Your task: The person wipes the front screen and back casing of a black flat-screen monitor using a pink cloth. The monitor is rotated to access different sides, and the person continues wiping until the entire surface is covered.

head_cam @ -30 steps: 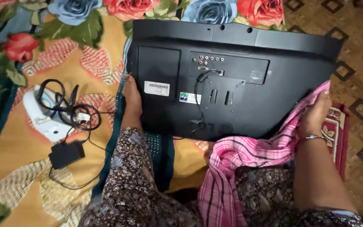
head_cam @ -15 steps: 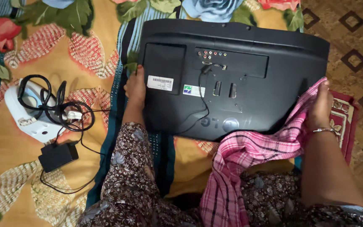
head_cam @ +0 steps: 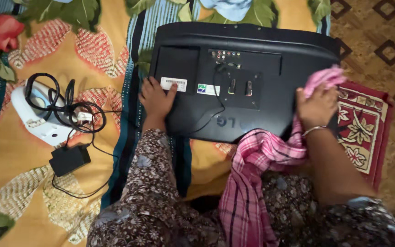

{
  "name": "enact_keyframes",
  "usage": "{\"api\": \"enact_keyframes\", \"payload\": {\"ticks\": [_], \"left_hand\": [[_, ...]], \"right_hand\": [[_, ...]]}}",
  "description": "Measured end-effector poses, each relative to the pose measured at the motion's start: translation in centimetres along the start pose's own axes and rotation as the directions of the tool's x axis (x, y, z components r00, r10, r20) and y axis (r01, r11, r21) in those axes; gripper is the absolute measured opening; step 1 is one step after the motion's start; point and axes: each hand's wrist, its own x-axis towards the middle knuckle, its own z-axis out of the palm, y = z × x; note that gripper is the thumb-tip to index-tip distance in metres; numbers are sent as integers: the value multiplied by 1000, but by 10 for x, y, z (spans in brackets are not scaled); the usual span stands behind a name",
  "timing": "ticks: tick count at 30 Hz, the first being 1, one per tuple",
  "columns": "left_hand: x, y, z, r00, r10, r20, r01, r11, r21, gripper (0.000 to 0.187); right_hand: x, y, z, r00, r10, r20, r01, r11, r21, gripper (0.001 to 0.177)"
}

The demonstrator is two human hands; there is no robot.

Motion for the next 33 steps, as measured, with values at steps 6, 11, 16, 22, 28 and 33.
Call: {"api": "enact_keyframes", "payload": {"ticks": [6, 11, 16, 22, 28, 33], "left_hand": [[-47, 38, -16, 984, -12, 177, -3, 996, 84, 93], [-92, 75, -21, 974, 54, 221, -79, 991, 104, 96], [-141, 101, -24, 960, 107, 260, -108, 994, -11, 84], [-176, 104, -27, 923, 342, 179, -332, 940, -80, 52], [-184, 59, -43, 736, 555, 387, -479, 831, -282, 58], [-177, 6, -83, 812, 29, 583, 35, 995, -98, 58]], "right_hand": [[-56, -69, 1, 960, -279, 35, 281, 952, -121, 83], [-121, -113, 11, 897, -423, 127, 439, 885, -155, 79], [-174, -137, -14, 808, -517, 284, 564, 818, -115, 83], [-224, -160, -71, 587, -342, 733, 538, 842, -37, 89], [-251, -151, -89, 530, -398, 749, 662, 746, -72, 76], [-221, -127, -62, 405, -447, 798, 756, 655, -16, 52]]}}
